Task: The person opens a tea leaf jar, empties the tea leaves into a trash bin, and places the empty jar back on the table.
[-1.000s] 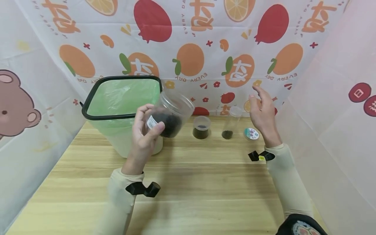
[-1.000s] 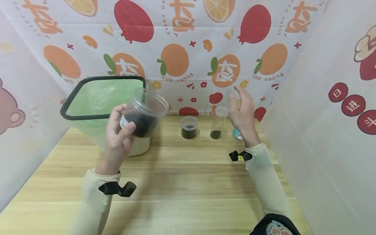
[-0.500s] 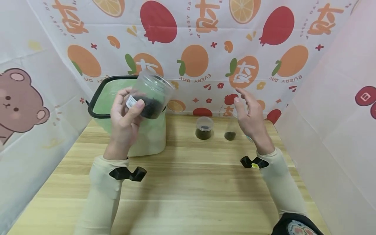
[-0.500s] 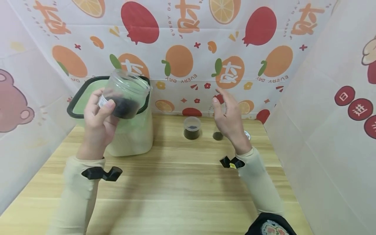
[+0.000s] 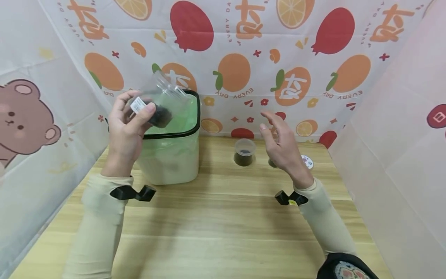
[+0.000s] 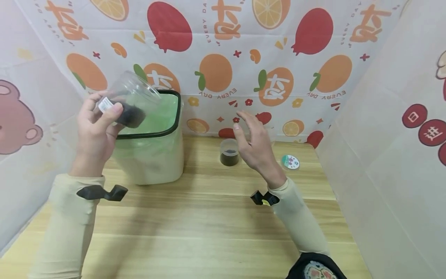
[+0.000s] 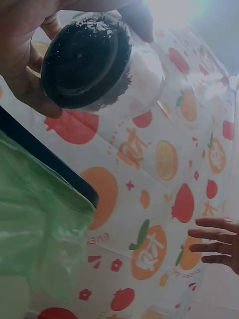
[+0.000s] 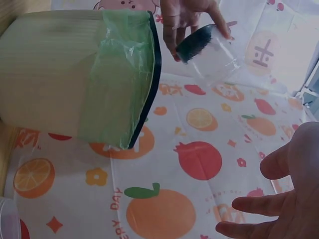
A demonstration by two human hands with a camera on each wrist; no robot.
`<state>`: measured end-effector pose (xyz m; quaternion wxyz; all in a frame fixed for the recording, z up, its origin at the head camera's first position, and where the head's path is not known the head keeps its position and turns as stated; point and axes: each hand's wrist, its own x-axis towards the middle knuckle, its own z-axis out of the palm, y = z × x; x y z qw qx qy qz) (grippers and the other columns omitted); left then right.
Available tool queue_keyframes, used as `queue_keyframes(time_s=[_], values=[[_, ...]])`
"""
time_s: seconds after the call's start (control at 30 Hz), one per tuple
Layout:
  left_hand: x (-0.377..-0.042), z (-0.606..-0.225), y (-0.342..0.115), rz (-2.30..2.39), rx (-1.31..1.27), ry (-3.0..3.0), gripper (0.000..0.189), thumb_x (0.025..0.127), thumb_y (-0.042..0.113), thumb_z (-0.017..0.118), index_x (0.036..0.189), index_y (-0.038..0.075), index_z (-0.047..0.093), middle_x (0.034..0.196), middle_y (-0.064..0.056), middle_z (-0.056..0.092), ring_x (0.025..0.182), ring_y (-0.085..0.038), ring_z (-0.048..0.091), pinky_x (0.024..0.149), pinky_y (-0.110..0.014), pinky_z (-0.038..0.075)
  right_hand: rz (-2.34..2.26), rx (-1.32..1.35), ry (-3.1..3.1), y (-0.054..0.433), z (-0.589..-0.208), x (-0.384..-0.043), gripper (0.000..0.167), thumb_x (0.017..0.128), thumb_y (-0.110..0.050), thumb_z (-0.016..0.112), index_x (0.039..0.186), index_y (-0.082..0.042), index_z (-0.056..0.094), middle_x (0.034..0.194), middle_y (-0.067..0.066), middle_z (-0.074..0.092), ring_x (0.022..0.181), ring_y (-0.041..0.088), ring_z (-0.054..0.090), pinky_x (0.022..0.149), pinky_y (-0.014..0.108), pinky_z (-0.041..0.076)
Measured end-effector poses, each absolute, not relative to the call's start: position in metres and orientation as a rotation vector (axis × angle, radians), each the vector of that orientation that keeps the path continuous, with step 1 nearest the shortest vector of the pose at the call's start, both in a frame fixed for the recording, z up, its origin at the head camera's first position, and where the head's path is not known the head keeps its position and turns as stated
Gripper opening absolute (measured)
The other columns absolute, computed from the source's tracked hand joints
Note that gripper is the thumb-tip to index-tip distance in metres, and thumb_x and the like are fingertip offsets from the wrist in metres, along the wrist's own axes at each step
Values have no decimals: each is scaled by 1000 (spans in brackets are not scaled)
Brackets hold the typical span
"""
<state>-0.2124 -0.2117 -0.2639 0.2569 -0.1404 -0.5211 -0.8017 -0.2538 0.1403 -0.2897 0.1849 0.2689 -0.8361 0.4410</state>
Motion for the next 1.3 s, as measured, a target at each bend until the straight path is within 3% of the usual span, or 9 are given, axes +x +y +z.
queue_keyframes(time_s=[0.17,0.5,0.7,0.93,1.3], values=[[-218,-255,-223,-2106,-242,-1496,43,84,0,76,120,10,55,116,-9,65,99,-18,65,74,-23,62,1231,760,-2376,138,-288,-255,46,107,-27,46,148,-7,50,155,14,49,147,29,43,123,53,33],[-224,-255,-238,-2007,-135,-1609,49,81,2,81,114,14,48,110,-5,68,90,-12,69,71,-20,62,1234,763,-2427,136,-295,-255,46,107,-26,47,149,-8,49,155,12,49,150,28,39,126,52,29],[-226,-255,-246,-1936,-83,-1739,49,81,7,83,113,16,48,110,0,68,91,-9,69,69,-17,60,1239,771,-2440,135,-295,-256,46,107,-26,47,148,-7,49,156,13,49,150,29,40,124,54,32],[-229,-256,-249,-1895,-54,-1796,49,81,10,84,114,18,48,112,2,67,93,-9,69,69,-15,59,1245,754,-2465,138,-298,-256,47,107,-31,47,150,-11,49,157,11,48,147,27,42,111,52,46],[-237,-261,-249,-1826,-1,-1897,52,80,14,86,117,22,50,118,3,63,97,-9,66,70,-11,56,1281,725,-2478,148,-307,-257,46,107,-30,47,150,-14,48,157,10,47,139,30,49,115,54,42]])
